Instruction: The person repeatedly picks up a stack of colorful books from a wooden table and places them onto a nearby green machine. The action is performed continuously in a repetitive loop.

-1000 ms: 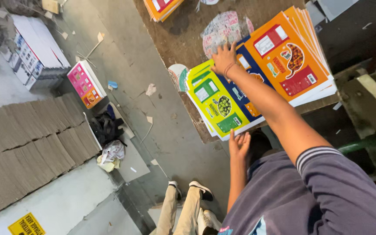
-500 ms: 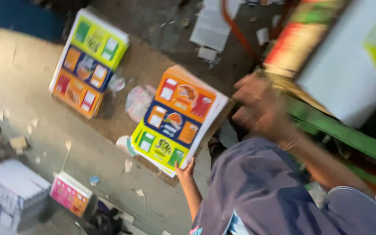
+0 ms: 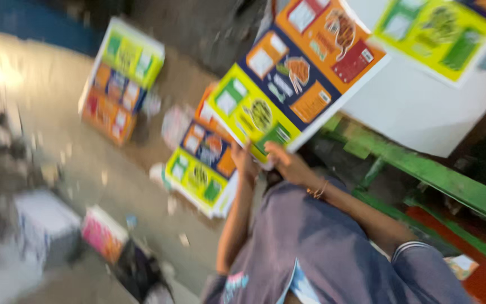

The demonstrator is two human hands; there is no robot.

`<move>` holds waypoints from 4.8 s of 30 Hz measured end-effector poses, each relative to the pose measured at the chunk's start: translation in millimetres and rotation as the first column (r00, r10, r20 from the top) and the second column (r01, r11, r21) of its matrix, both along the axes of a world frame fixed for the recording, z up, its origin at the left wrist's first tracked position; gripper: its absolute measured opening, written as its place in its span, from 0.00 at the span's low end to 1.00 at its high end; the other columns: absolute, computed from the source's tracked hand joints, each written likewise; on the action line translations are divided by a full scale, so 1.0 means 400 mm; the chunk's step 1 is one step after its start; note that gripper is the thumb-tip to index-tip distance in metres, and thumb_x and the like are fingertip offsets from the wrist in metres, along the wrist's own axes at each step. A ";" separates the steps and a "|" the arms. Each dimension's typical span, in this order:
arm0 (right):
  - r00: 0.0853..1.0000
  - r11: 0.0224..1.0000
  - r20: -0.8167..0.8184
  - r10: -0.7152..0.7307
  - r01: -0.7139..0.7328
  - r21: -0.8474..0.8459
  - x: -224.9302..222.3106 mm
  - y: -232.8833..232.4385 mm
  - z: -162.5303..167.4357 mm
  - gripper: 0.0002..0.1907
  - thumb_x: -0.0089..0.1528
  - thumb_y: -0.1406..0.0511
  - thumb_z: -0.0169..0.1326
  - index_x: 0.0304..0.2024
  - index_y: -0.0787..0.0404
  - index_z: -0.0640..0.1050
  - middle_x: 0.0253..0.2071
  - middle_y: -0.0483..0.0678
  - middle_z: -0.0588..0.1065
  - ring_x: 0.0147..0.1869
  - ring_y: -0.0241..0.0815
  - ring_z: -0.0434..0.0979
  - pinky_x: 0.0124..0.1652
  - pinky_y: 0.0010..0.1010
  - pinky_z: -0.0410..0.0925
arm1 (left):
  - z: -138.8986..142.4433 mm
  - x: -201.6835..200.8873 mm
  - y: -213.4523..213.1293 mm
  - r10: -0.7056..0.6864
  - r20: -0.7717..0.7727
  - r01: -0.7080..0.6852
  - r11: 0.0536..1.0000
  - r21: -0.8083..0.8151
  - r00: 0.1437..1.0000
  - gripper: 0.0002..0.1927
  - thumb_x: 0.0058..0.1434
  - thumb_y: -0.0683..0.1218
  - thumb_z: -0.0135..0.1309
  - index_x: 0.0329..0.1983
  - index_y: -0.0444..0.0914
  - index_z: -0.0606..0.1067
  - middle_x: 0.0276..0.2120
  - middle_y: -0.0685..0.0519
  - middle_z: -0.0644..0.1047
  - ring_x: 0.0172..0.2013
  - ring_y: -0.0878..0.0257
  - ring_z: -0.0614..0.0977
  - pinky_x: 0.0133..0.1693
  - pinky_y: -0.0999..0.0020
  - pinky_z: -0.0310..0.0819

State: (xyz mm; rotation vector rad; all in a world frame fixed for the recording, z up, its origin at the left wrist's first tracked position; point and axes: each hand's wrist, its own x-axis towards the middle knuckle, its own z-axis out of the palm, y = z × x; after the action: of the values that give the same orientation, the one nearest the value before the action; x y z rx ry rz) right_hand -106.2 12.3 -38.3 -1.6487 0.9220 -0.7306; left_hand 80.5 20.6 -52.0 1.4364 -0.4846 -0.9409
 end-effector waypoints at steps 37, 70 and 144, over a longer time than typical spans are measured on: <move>0.824 0.645 -0.534 0.190 -0.515 -0.565 0.973 -0.046 -0.132 0.35 0.57 0.46 0.61 0.57 0.61 0.75 0.58 0.58 0.70 0.65 0.61 0.65 0.58 0.57 0.60 | -0.164 0.158 0.455 0.729 -0.679 -0.666 0.465 0.583 -0.085 0.51 0.60 0.67 0.58 0.73 0.32 0.53 0.64 0.37 0.65 0.64 0.41 0.69 0.63 0.47 0.69; 0.977 0.952 -0.196 -0.080 0.017 -0.304 0.000 -0.145 -0.021 0.34 0.71 0.44 0.45 0.68 0.61 0.71 0.61 0.64 0.74 0.61 0.64 0.76 0.55 0.49 0.70 | -0.074 -0.012 -0.051 -0.385 -0.094 0.388 0.921 0.021 0.918 0.22 0.66 0.47 0.59 0.60 0.34 0.71 0.55 0.47 0.77 0.55 0.58 0.78 0.53 0.59 0.73; 0.816 0.733 0.031 -0.577 0.500 0.461 -0.096 -0.008 0.014 0.39 0.62 0.47 0.61 0.69 0.60 0.69 0.57 0.56 0.73 0.51 0.44 0.80 0.50 0.38 0.69 | -0.006 0.172 0.037 -0.001 0.136 0.006 0.999 -0.040 0.991 0.31 0.64 0.38 0.59 0.70 0.32 0.65 0.60 0.45 0.77 0.57 0.56 0.78 0.60 0.62 0.70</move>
State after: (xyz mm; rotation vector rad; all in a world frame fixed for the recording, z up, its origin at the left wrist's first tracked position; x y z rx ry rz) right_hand -144.8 9.2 -32.6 -0.8946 1.3527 -0.9581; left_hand 149.3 35.3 -54.4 1.4696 -0.6040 -0.8349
